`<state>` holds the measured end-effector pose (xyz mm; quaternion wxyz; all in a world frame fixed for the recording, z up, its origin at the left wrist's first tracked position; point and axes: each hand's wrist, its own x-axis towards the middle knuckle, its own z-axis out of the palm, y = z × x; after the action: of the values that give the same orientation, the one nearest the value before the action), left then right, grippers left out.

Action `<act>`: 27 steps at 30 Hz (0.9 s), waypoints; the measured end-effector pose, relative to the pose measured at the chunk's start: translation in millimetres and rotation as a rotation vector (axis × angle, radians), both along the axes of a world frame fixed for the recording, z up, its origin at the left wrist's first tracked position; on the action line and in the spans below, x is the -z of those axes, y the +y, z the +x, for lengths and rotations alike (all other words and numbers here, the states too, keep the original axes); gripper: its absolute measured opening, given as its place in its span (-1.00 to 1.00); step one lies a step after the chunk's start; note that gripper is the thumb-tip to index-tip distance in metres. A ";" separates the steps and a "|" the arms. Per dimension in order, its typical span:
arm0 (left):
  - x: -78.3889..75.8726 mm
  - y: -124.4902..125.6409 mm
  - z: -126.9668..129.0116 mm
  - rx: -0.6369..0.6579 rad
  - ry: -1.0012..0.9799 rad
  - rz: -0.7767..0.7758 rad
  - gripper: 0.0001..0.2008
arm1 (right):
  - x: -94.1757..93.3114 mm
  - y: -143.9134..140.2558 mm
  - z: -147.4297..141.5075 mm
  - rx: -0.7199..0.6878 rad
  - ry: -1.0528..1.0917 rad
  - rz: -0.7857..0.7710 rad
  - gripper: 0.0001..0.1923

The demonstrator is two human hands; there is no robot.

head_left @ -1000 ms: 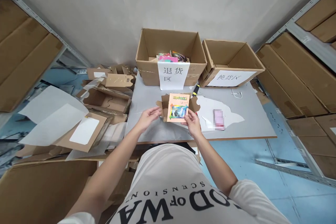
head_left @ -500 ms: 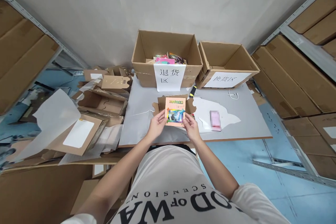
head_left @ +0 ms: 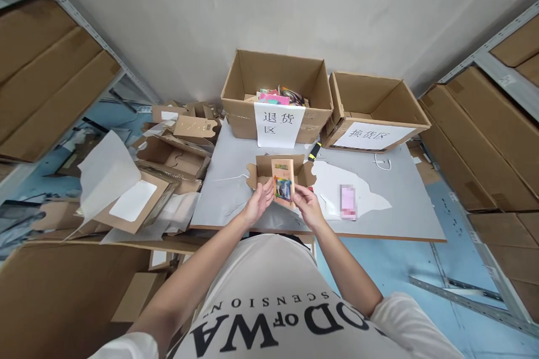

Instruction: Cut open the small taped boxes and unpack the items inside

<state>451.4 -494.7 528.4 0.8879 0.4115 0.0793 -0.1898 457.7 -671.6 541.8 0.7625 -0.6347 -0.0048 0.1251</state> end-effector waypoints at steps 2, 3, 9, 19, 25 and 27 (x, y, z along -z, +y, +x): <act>-3.0 -4.2 -2.3 0.023 0.002 -0.069 -0.26 | -2.8 6.9 -1.4 -0.120 -0.042 0.004 -0.52; -3.9 -5.4 -2.9 0.020 0.015 -0.091 -0.27 | -3.6 9.8 -1.7 -0.169 -0.063 -0.005 -0.54; -1.3 7.5 1.1 -0.075 0.146 -0.050 -0.54 | 4.4 6.3 10.4 -0.024 -0.131 -0.074 -0.63; 0.0 30.6 4.0 -0.033 0.070 -0.086 -0.62 | 8.6 -12.5 7.1 0.029 0.230 0.021 -0.50; -9.2 59.9 5.5 0.043 0.115 -0.304 -0.42 | 8.2 -27.9 8.2 0.107 0.256 0.010 -0.50; -10.8 60.9 4.1 0.067 0.107 -0.327 -0.33 | 8.7 -30.5 7.8 0.095 0.254 0.012 -0.52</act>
<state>455.6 -433.8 539.2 0.9306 0.2534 0.0809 -0.2513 465.5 -702.1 533.1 0.7659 -0.6087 0.1209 0.1680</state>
